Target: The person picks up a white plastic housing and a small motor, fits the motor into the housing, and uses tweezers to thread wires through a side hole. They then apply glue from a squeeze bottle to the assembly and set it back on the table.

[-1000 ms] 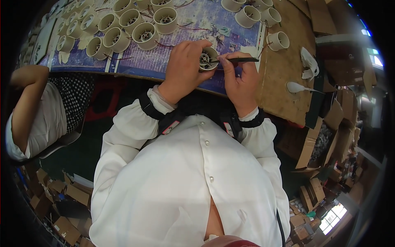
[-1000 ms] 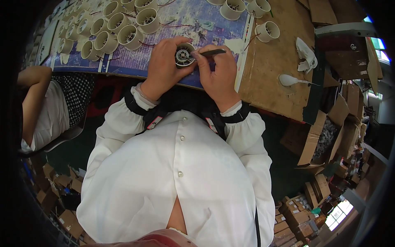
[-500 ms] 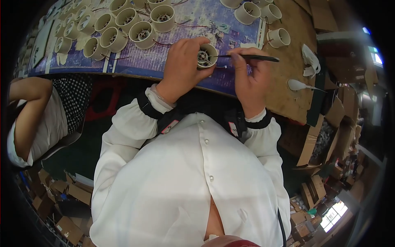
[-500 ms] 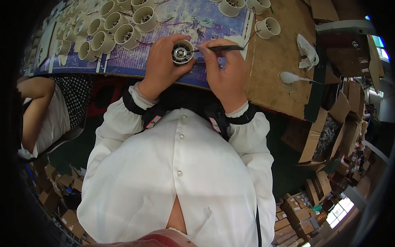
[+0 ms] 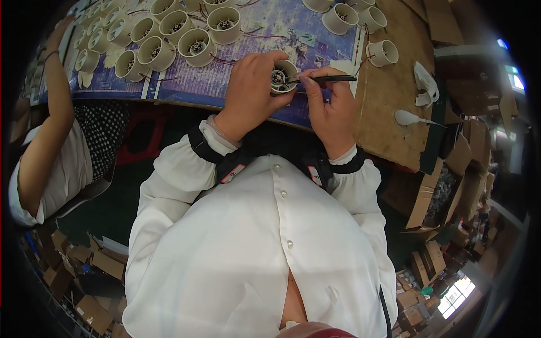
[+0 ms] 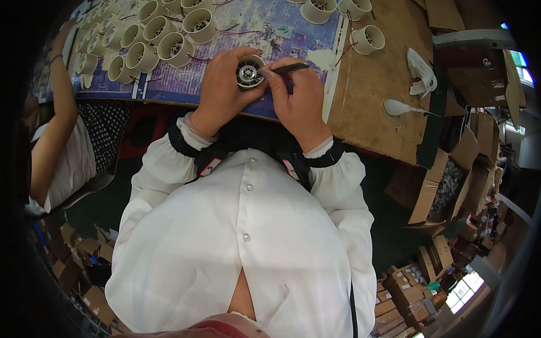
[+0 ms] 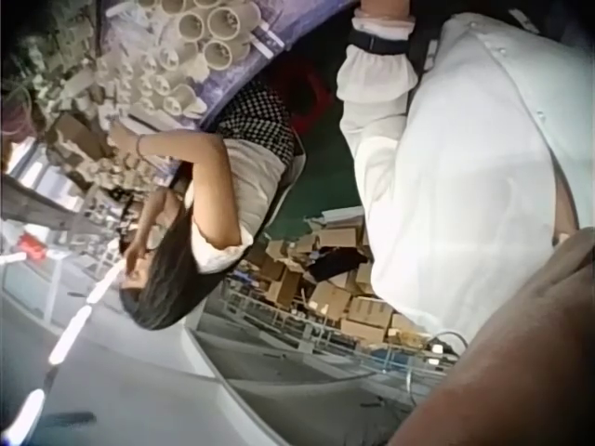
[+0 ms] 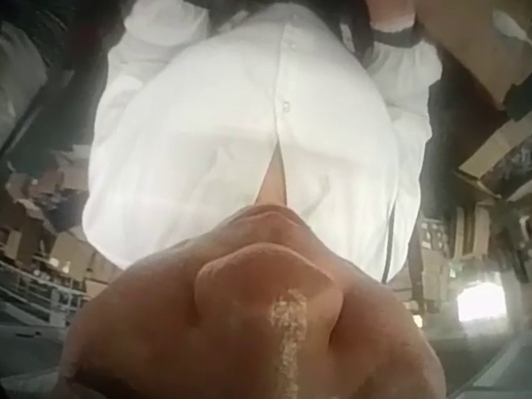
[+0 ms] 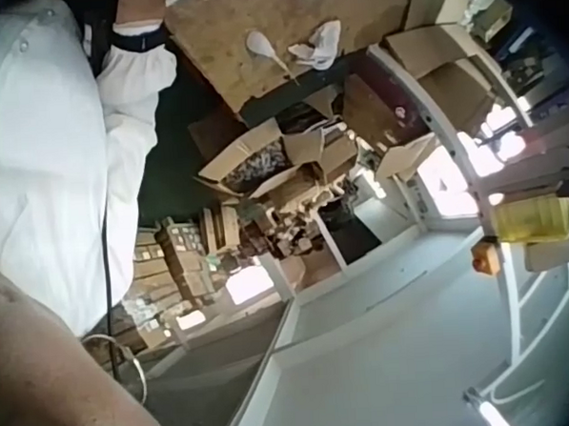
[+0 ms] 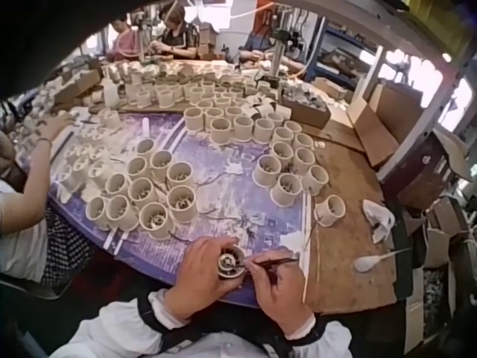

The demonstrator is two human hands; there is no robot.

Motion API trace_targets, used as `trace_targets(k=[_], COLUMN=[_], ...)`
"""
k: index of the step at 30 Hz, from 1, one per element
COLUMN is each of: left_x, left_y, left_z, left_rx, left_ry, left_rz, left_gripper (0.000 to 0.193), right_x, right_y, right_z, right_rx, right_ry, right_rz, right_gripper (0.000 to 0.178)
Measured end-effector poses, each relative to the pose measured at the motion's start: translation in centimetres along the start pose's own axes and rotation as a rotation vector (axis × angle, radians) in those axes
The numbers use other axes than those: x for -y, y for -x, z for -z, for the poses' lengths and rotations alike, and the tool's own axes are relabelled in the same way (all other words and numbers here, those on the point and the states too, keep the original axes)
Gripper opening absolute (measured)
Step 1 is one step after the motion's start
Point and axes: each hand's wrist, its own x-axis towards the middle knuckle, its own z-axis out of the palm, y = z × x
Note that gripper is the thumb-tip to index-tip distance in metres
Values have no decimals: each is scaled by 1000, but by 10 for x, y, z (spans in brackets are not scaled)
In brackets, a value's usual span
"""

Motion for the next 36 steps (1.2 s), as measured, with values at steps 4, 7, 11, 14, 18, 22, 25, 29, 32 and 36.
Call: trace_targets(k=[4, 7, 11, 14, 18, 22, 25, 29, 32, 36], left_x=[0, -1, 0, 0, 0, -1, -2, -2, -3, -3], left_y=[0, 0, 0, 1, 2, 2, 1, 2, 2, 2], left_z=[0, 0, -2, -2, -3, -3, -2, -2, -1, -2], left_rx=[-5, 4, -17, -32, -44, -58, -47, -45, -37, -41], left_ry=[10, 1, -8, -13, -20, -22, -26, -23, -30, -24], left_rz=[-10, 0, -16, -17, -11, -29, -16, -7, -4, 0], left_gripper=[58, 58, 61, 62, 62, 62, 62, 62, 62, 62], right_x=[3, 4, 3, 4, 5, 2, 1, 3, 4, 1], right_y=[-1, 0, 3, 3, 2, 2, 2, 0, 0, 0], right_z=[0, -1, -8, -14, -16, -11, -10, -10, -6, -6], right_rx=[-3, -17, -84, -172, -156, -196, -148, -139, -95, -74], right_ry=[26, 36, 22, -16, 36, -130, -63, -17, 22, 61], right_rz=[-2, 6, 13, 0, 22, -22, -4, 40, 30, 50], right_gripper=[12, 12, 10, 8, 8, 9, 10, 10, 13, 14])
